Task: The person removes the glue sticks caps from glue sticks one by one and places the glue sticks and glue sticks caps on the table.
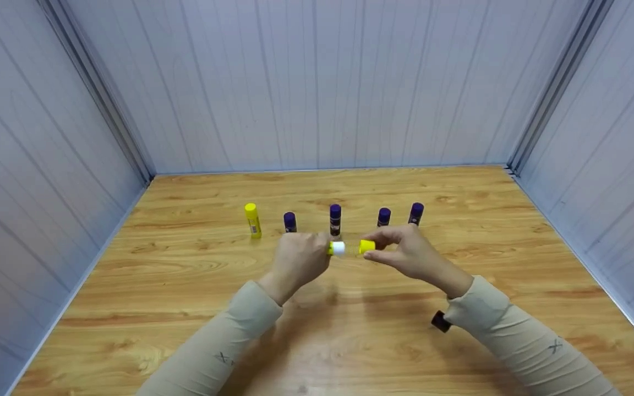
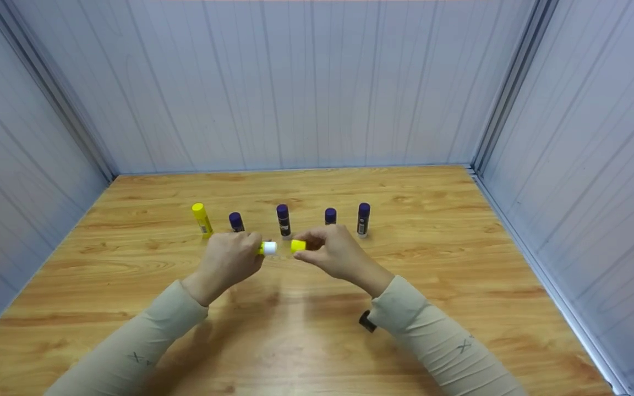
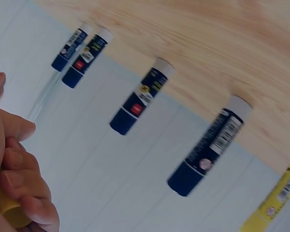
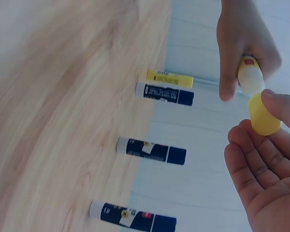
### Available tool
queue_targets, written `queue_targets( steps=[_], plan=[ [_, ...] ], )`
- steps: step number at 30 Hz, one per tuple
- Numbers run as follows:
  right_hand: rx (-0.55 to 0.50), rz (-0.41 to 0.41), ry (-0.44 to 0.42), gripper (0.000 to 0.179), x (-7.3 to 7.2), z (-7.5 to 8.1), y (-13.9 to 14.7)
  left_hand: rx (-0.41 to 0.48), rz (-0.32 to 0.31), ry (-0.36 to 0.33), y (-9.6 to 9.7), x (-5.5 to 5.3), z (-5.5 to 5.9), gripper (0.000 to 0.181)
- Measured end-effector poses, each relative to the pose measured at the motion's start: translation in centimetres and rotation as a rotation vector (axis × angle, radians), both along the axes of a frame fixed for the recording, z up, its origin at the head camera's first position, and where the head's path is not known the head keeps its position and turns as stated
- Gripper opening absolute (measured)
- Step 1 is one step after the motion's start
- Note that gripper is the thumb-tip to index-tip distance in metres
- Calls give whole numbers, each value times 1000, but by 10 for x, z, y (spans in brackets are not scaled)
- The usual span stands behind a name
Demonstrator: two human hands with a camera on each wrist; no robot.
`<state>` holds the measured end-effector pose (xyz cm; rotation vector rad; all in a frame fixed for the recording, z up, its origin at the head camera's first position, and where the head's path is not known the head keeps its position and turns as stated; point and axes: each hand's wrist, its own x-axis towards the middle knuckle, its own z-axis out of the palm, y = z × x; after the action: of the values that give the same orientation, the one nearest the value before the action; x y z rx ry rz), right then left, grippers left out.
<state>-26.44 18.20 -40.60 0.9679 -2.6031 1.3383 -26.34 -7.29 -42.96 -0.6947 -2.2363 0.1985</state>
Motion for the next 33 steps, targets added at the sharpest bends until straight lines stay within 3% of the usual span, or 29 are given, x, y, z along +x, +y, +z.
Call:
queue_targets(
  steps=[7,18,25,33],
  plan=[
    [29,-36,-11,24,-2,-1,10,44,4,-47,-17,-4,-3,36],
    [105,-5,35,25,-1,-6,13,76,40,-151,-23,-6,0,35],
    [220,26,85,29,0,-9,11,191,26,-285,-24,-3,5,35],
    [365,54,82,32,1,-15,10,297,-6,-365,-24,-2,8,36]
  ],
)
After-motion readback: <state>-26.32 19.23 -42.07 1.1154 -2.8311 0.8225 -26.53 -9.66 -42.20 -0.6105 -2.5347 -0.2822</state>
